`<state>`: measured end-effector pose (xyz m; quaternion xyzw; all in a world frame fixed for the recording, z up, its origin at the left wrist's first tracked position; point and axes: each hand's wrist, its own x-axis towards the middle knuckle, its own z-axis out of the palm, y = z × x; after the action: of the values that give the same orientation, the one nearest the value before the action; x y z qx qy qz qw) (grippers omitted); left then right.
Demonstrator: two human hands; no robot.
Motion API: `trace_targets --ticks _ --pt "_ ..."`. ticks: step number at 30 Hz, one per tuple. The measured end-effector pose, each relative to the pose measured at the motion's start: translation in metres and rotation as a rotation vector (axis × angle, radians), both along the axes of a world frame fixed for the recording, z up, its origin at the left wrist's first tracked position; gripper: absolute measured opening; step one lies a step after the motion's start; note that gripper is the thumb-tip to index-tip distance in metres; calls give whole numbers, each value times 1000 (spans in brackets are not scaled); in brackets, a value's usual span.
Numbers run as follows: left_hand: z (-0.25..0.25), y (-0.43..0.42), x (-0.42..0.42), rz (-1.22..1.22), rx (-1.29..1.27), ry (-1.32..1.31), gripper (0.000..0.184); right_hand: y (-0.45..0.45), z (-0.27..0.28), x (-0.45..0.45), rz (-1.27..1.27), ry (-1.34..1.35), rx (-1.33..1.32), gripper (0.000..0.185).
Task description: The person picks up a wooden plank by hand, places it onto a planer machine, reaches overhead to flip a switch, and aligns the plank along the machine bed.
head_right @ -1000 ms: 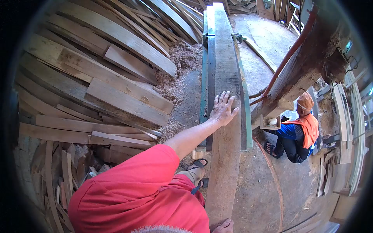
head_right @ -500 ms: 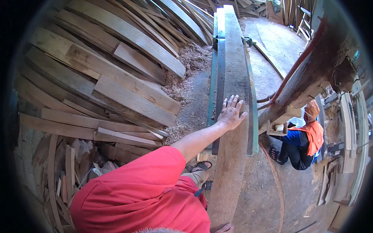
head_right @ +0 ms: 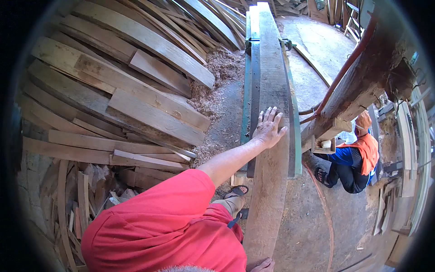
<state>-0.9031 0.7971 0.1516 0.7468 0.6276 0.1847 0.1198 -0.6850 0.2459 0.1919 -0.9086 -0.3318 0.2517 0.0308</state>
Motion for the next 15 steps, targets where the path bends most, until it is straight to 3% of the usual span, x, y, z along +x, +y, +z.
trace_targets --ticks 10,12,14,15 --pt "-3 0 1 16 6 -12 77 5 14 0 -81 159 -24 42" --pt "6 -3 4 19 27 74 75 -10 -6 0 26 -8 -35 40" --pt "3 -3 4 9 38 82 74 -12 -7 -2 121 -90 234 40" --pt "-2 -1 5 11 48 106 74 -14 -6 -1 125 -95 213 39"
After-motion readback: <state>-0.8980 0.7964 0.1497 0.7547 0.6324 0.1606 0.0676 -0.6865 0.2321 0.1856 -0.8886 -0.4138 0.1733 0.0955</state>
